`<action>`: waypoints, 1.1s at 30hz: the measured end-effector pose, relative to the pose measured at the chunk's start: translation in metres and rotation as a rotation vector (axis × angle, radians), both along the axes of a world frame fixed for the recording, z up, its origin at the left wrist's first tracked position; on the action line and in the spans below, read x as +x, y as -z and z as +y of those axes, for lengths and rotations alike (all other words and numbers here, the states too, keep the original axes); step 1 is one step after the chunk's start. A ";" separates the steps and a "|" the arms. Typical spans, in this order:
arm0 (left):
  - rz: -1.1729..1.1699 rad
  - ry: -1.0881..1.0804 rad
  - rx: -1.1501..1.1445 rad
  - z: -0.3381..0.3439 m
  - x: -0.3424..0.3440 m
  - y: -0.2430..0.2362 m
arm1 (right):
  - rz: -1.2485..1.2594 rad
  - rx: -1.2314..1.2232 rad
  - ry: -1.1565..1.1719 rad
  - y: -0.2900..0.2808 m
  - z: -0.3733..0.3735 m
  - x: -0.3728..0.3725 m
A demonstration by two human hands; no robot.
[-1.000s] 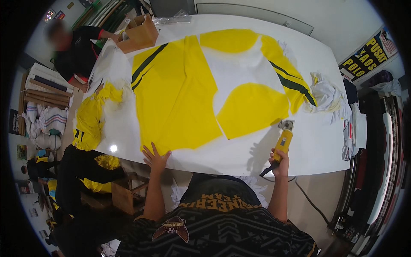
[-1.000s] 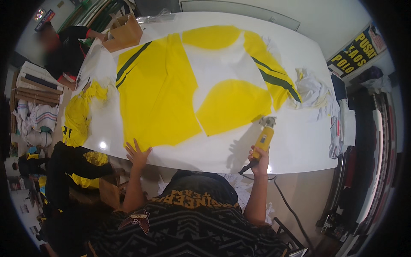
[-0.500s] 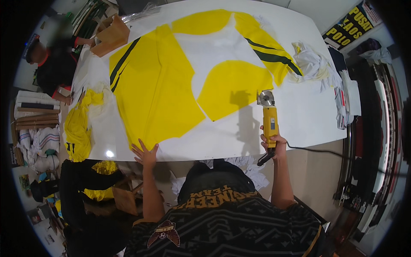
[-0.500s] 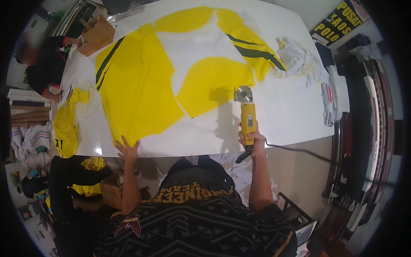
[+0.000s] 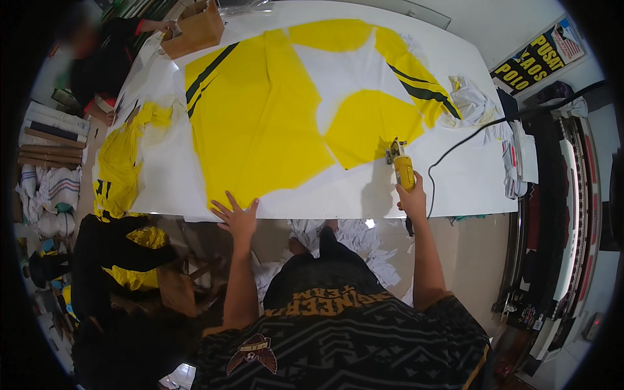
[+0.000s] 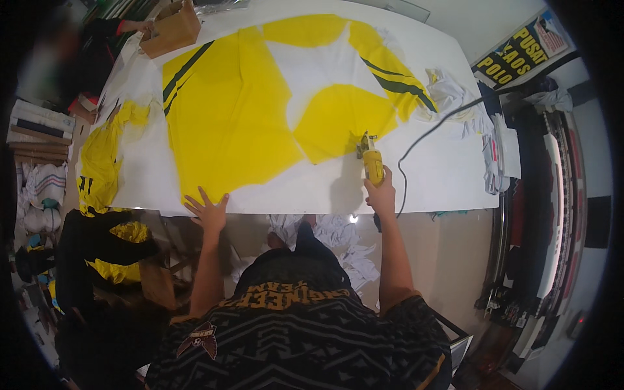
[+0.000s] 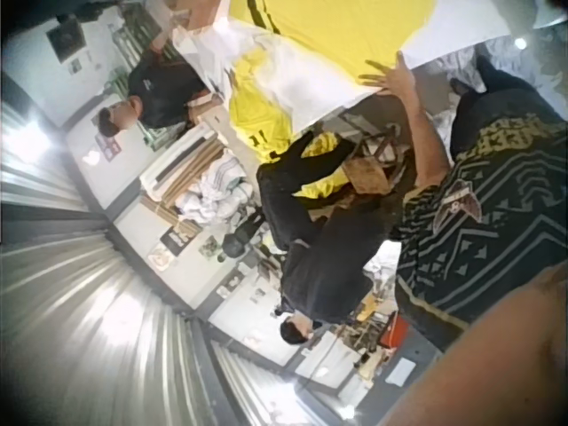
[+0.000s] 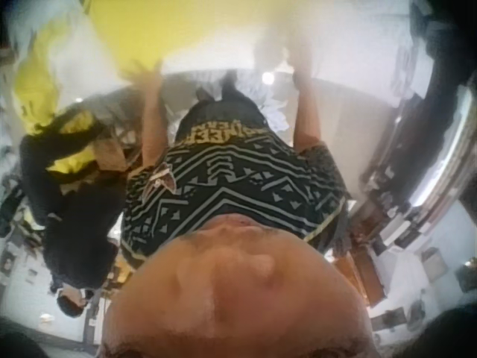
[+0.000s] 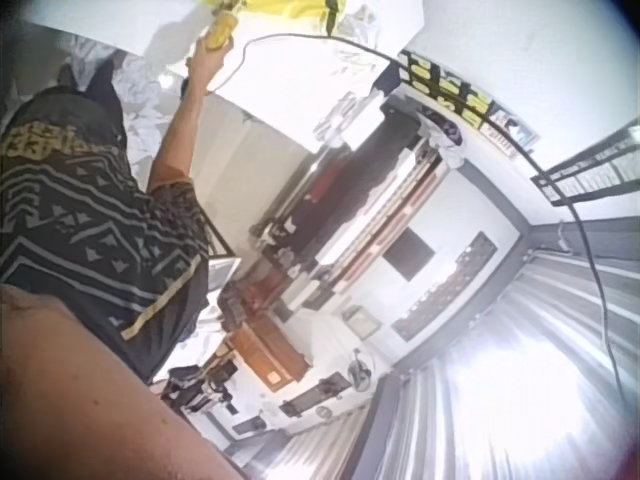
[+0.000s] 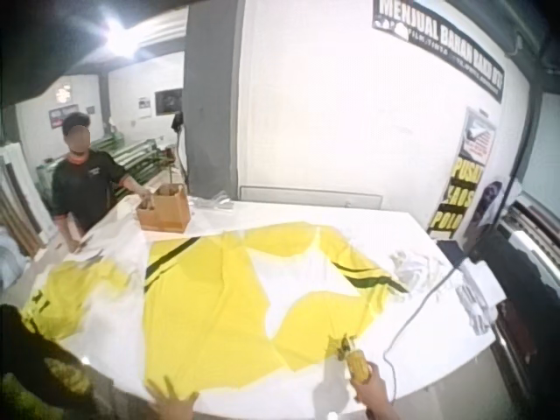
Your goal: The person uses an electric fabric cutter to trim the edges of stacked yellow shirts on a white table. They repeatedly reposition the shirts and remove cut fabric pieces while another person works nearby.
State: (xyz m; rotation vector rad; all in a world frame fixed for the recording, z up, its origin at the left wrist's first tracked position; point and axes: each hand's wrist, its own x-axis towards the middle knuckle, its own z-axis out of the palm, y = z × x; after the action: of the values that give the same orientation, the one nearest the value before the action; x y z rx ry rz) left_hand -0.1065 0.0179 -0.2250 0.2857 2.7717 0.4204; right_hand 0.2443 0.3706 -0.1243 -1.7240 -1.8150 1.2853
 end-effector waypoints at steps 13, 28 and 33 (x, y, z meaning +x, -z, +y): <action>0.217 0.129 -0.057 -0.040 -0.020 -0.006 | 0.156 -0.077 -0.137 0.001 -0.097 0.065; -0.040 0.133 0.031 -0.056 -0.045 0.002 | -0.189 0.117 -0.622 -0.010 -0.102 0.032; -0.068 0.129 0.036 -0.053 -0.043 -0.006 | -0.191 0.134 -0.610 -0.008 -0.092 0.007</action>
State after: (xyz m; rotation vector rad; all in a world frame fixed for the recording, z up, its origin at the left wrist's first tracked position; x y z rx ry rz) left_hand -0.1491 -0.0348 -0.2189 0.4469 2.6631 0.4389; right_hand 0.2512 0.2788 -0.1163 -1.2993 -2.6046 1.1848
